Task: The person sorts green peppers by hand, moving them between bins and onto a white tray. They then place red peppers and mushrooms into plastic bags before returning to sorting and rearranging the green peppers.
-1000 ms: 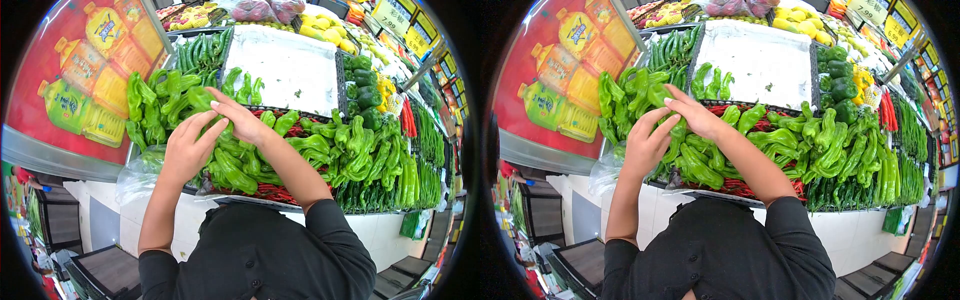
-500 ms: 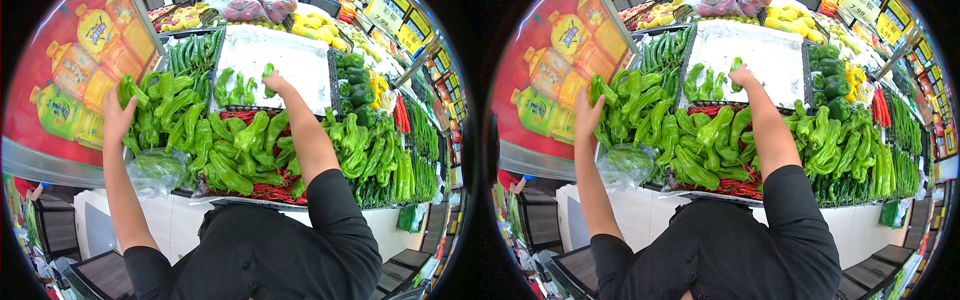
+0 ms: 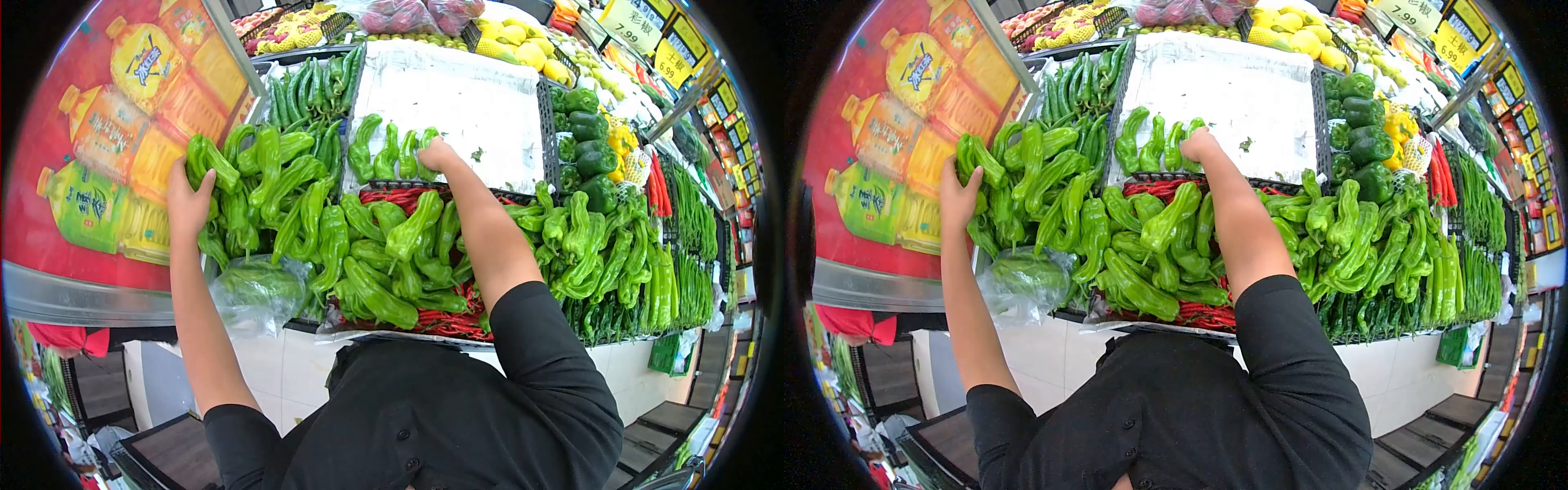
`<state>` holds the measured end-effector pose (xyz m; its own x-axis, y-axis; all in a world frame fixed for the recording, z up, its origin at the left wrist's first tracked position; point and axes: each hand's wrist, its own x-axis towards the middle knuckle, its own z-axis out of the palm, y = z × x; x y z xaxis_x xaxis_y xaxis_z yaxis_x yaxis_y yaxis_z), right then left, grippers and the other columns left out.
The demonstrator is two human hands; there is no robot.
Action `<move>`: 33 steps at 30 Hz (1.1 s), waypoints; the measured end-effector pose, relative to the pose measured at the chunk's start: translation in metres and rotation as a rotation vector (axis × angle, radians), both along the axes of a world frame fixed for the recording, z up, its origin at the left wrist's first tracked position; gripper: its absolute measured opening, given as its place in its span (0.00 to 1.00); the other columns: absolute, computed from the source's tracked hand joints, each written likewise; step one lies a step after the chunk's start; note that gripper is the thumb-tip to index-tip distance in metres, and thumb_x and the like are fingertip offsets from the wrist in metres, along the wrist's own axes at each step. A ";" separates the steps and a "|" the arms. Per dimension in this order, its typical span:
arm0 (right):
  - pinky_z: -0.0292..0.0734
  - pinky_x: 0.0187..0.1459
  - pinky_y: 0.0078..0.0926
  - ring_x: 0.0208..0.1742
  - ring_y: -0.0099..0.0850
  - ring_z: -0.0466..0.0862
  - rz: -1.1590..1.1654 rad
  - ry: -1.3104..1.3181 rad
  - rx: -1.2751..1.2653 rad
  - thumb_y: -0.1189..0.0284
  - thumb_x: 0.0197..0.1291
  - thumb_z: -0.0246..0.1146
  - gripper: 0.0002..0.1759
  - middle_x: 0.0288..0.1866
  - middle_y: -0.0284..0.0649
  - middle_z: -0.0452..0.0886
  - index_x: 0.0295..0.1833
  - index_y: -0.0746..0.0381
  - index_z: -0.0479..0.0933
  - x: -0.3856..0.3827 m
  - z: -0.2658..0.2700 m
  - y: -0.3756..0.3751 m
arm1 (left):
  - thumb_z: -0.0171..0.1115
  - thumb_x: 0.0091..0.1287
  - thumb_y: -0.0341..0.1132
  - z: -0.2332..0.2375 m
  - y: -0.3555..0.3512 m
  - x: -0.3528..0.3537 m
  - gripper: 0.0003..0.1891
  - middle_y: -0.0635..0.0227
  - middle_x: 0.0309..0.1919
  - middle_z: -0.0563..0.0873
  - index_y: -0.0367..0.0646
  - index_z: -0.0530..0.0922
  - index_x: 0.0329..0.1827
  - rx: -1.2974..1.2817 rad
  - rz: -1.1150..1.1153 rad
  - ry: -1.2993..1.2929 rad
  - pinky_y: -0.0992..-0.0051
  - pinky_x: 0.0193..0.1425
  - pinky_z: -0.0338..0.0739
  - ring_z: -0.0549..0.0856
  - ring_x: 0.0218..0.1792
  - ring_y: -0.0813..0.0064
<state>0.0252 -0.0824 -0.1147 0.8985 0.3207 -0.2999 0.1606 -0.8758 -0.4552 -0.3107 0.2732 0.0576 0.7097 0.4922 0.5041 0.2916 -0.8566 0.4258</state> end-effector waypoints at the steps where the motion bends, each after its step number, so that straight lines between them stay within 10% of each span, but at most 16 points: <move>1: 0.81 0.58 0.41 0.57 0.54 0.85 0.000 -0.017 -0.011 0.52 0.64 0.64 0.51 0.57 0.68 0.81 0.73 0.84 0.53 0.001 -0.004 0.001 | 0.69 0.68 0.34 0.005 -0.005 -0.001 0.26 0.46 0.56 0.82 0.32 0.72 0.65 -0.006 0.009 -0.009 0.62 0.65 0.73 0.81 0.59 0.52; 3: 0.84 0.52 0.41 0.49 0.54 0.88 -0.002 -0.049 -0.032 0.51 0.65 0.64 0.52 0.53 0.66 0.83 0.74 0.83 0.52 -0.002 -0.007 0.003 | 0.69 0.68 0.33 0.016 -0.018 -0.003 0.25 0.46 0.56 0.81 0.33 0.72 0.65 -0.017 0.026 -0.025 0.64 0.65 0.73 0.81 0.59 0.55; 6: 0.78 0.64 0.39 0.64 0.51 0.82 0.004 0.021 -0.068 0.50 0.62 0.66 0.51 0.60 0.64 0.81 0.71 0.84 0.60 -0.009 0.008 0.000 | 0.68 0.69 0.34 0.029 -0.024 -0.006 0.25 0.47 0.55 0.82 0.32 0.73 0.64 0.067 -0.021 -0.160 0.62 0.64 0.73 0.82 0.57 0.51; 12: 0.88 0.46 0.36 0.41 0.41 0.91 0.088 0.161 -0.155 0.59 0.62 0.66 0.23 0.46 0.56 0.88 0.46 0.72 0.84 -0.007 0.030 -0.019 | 0.67 0.70 0.34 0.061 -0.053 -0.021 0.24 0.48 0.57 0.82 0.31 0.72 0.65 0.039 -0.042 -0.260 0.62 0.65 0.73 0.81 0.58 0.54; 21: 0.88 0.38 0.35 0.34 0.41 0.91 0.136 0.060 -0.056 0.61 0.63 0.68 0.23 0.45 0.54 0.88 0.49 0.73 0.82 -0.009 0.033 -0.017 | 0.64 0.72 0.26 0.069 -0.124 -0.035 0.26 0.59 0.62 0.79 0.35 0.66 0.71 -0.423 -0.316 -0.365 0.71 0.67 0.73 0.79 0.61 0.71; 24: 0.88 0.41 0.33 0.37 0.37 0.90 0.295 -0.342 -0.102 0.55 0.67 0.66 0.28 0.45 0.53 0.87 0.54 0.72 0.80 0.002 0.032 -0.016 | 0.64 0.71 0.25 0.058 -0.147 -0.022 0.25 0.59 0.63 0.79 0.37 0.67 0.69 -0.484 -0.447 -0.410 0.68 0.69 0.73 0.79 0.62 0.70; 33: 0.86 0.48 0.32 0.41 0.34 0.87 0.593 0.778 0.917 0.41 0.77 0.45 0.41 0.50 0.48 0.85 0.78 0.64 0.60 -0.154 0.174 -0.033 | 0.63 0.50 0.13 0.034 -0.213 0.026 0.35 0.55 0.65 0.78 0.40 0.71 0.66 0.069 -0.794 -0.149 0.58 0.76 0.68 0.74 0.71 0.49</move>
<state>-0.1289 -0.1153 0.0589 0.2499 0.9589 -0.1347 -0.1600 -0.0963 -0.9824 -0.2848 0.0600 0.0918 0.7573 -0.1661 0.6316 -0.4703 -0.8096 0.3511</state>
